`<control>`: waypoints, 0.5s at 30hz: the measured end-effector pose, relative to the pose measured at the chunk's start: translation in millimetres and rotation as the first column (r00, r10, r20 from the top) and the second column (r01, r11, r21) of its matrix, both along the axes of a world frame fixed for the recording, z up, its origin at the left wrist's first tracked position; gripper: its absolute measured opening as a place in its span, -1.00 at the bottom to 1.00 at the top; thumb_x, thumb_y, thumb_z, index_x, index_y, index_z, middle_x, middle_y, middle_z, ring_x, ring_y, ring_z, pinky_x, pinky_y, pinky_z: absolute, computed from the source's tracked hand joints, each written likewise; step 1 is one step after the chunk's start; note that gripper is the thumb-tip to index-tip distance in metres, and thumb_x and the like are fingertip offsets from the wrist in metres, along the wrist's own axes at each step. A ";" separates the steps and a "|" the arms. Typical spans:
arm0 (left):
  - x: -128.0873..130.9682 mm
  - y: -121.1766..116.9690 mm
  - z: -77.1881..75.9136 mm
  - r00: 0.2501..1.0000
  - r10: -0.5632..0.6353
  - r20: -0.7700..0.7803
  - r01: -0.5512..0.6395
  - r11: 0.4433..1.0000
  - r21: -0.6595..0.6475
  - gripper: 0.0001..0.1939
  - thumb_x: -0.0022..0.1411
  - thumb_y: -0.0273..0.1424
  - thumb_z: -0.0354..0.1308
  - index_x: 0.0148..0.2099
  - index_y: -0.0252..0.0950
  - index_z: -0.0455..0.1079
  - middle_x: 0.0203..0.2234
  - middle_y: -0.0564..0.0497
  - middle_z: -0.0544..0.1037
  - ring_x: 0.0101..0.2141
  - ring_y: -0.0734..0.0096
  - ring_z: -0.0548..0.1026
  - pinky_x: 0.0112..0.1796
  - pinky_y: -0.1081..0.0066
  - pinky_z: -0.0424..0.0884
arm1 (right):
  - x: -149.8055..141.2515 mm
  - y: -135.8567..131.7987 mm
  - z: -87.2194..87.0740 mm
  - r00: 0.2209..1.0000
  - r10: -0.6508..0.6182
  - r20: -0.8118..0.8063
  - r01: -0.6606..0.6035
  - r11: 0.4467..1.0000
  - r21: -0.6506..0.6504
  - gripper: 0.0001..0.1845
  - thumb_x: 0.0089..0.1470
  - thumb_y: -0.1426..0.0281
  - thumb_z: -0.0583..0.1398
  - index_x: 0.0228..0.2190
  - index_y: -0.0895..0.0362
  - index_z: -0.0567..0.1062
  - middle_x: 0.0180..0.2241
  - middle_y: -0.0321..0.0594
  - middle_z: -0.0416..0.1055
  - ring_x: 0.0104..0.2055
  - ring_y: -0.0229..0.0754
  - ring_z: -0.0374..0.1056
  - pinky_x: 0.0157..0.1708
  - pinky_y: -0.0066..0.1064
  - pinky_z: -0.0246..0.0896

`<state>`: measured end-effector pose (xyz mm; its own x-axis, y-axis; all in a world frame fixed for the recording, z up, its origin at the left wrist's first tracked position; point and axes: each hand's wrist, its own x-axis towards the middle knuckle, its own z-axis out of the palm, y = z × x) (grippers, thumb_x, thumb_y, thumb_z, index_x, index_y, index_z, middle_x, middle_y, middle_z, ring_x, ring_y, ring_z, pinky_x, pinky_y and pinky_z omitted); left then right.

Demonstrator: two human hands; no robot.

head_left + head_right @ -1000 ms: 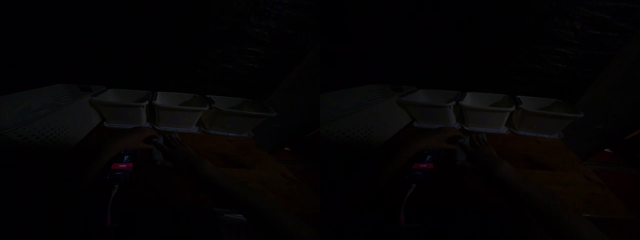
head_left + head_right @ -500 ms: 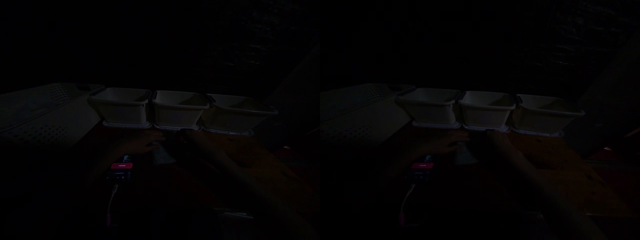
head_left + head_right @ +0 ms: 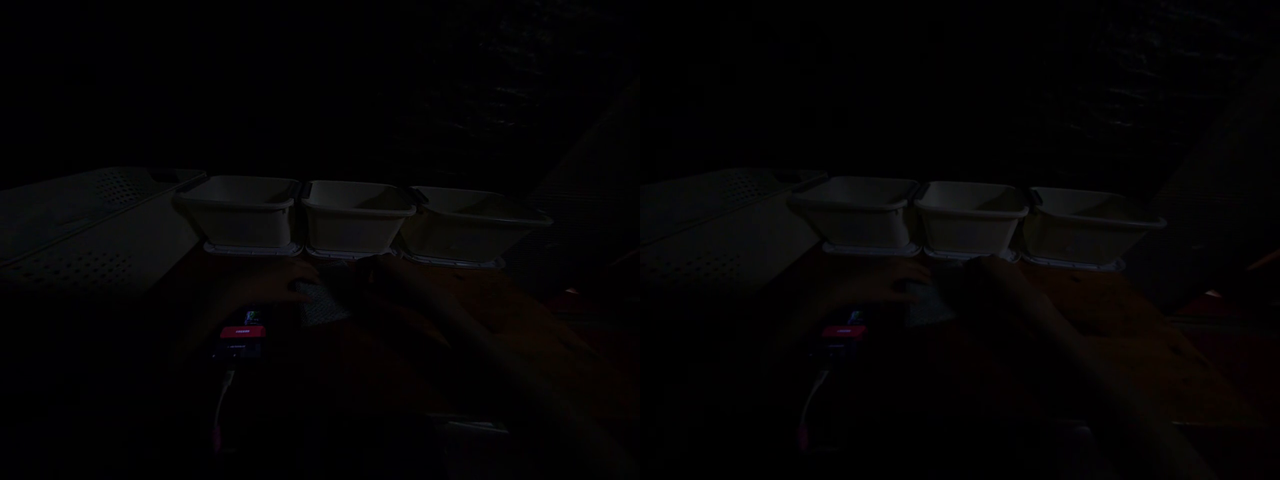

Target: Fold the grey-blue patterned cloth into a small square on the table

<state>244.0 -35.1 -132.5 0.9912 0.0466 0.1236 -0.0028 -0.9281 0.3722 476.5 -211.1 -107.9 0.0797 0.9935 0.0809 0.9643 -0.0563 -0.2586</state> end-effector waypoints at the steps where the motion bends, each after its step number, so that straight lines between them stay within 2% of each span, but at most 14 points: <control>1: 0.2 0.2 0.4 1.000 0.008 0.000 -0.008 1.000 0.005 -0.60 0.26 -0.30 0.26 0.13 -0.22 0.40 0.12 -0.08 0.45 0.12 0.26 0.39 0.12 0.28 0.26 | -0.9 0.2 1.6 1.000 -0.020 0.010 0.020 1.000 -0.003 -0.78 0.11 0.51 0.19 -0.18 0.20 0.57 -0.17 -0.01 0.56 -0.19 -0.12 0.49 -0.26 -0.44 0.31; 6: 1.2 -0.8 2.8 1.000 -0.018 -0.006 0.018 1.000 0.016 -0.60 0.27 -0.33 0.24 0.14 -0.21 0.39 0.12 -0.08 0.45 0.11 0.26 0.41 0.11 0.30 0.27 | -7.9 2.5 7.8 0.990 -0.094 0.109 0.104 0.990 -0.090 -0.75 0.21 0.45 0.11 -0.17 0.22 0.57 -0.19 0.01 0.56 -0.23 -0.09 0.49 -0.35 -0.43 0.24; 11: 0.5 -2.0 2.7 1.000 0.013 0.001 -0.014 0.999 0.034 -0.60 0.24 -0.36 0.27 0.12 -0.22 0.40 0.11 -0.08 0.46 0.12 0.24 0.40 0.12 0.29 0.26 | -14.9 0.6 13.9 0.993 -0.004 0.115 0.027 0.979 -0.202 -0.76 0.18 0.52 0.15 -0.15 0.23 0.55 -0.13 0.00 0.54 -0.19 -0.13 0.48 -0.34 -0.46 0.20; 15: -0.3 -2.5 2.4 1.000 0.022 -0.009 -0.022 0.999 0.037 -0.59 0.24 -0.36 0.27 0.13 -0.21 0.39 0.11 -0.07 0.46 0.12 0.25 0.40 0.12 0.29 0.25 | -18.8 -0.3 17.2 0.997 0.014 0.077 0.007 0.964 -0.265 -0.80 0.19 0.52 0.15 -0.19 0.24 0.56 -0.18 -0.02 0.56 -0.22 -0.16 0.49 -0.35 -0.48 0.20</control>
